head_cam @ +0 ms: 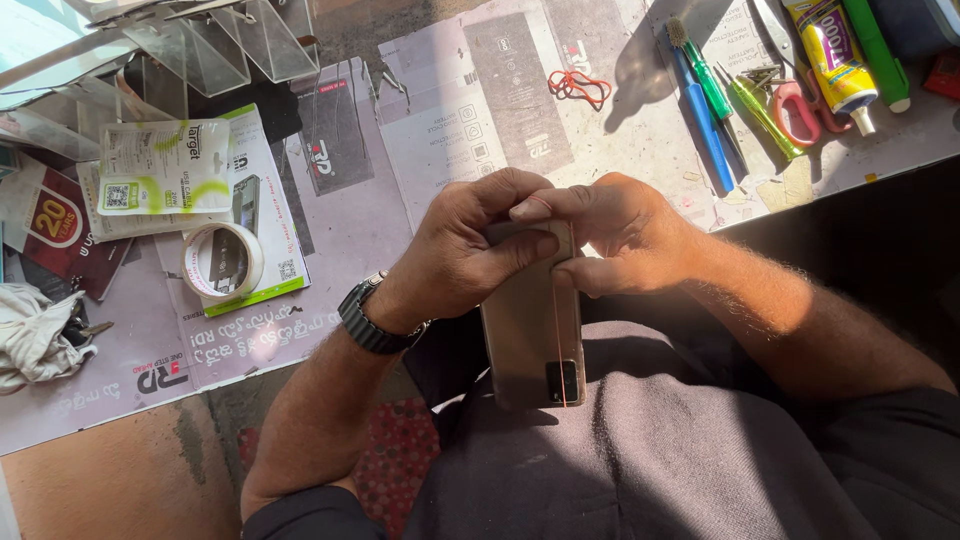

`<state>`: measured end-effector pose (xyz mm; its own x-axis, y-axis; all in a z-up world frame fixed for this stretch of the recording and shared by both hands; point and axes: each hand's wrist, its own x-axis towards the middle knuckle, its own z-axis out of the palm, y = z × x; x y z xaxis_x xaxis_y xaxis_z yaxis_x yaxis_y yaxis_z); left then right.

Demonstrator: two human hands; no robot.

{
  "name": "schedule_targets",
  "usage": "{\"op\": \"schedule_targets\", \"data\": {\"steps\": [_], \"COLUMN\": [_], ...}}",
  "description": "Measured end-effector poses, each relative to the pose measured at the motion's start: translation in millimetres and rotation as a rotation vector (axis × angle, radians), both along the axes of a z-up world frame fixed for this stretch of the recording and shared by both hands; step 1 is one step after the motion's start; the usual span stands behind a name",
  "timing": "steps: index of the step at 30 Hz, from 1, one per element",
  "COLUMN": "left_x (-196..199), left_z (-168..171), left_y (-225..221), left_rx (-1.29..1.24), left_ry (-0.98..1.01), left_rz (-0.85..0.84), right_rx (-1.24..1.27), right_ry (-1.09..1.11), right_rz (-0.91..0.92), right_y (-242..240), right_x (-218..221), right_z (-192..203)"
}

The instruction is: The person handles a smartphone with a cracked screen, places a new screen protector on it, and secures it using multiple rubber bands. The person repeatedly adjusts the bands to ensure the protector adheres properly.

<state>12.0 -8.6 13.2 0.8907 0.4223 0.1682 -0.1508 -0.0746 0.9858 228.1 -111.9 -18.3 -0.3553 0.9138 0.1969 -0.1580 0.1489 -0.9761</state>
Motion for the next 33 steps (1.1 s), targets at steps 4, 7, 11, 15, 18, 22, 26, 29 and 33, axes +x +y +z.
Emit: {"op": "schedule_targets", "data": {"steps": [4,7,11,15,18,22,26,29,33], "left_x": [-1,2,7,4,1,1,-1,-2,0], "left_z": [-8,-17,-27,-27,-25,-24,-22,-20,-18], "left_y": [4,17,33,45,47,43,45,48,50], "left_rx": [-0.109,-0.118,-0.111,-0.064,-0.041,-0.057,-0.048,-0.056,-0.014], "left_ry": [-0.012,-0.11,-0.235,-0.29,-0.294,-0.322,-0.345,-0.421,-0.419], "left_rz": [0.125,0.346,0.573,0.645,0.673,0.701,0.731,0.746,0.81], "right_rx": [0.141,0.205,0.209,0.348,0.378,0.476,0.563,0.604,0.601], "right_ry": [-0.319,-0.615,-0.772,-0.752,-0.73,-0.781,-0.834,-0.843,-0.807], "right_rz": [-0.013,-0.127,-0.272,-0.386,-0.43,-0.446,-0.463,-0.471,-0.471], "right_y": [7,5,5,7,9,8,10,10,9], "right_x": [2,-1,-13,-20,-19,-12,-11,-8,-3], "right_z": [26,48,62,63,61,59,61,63,62]}}
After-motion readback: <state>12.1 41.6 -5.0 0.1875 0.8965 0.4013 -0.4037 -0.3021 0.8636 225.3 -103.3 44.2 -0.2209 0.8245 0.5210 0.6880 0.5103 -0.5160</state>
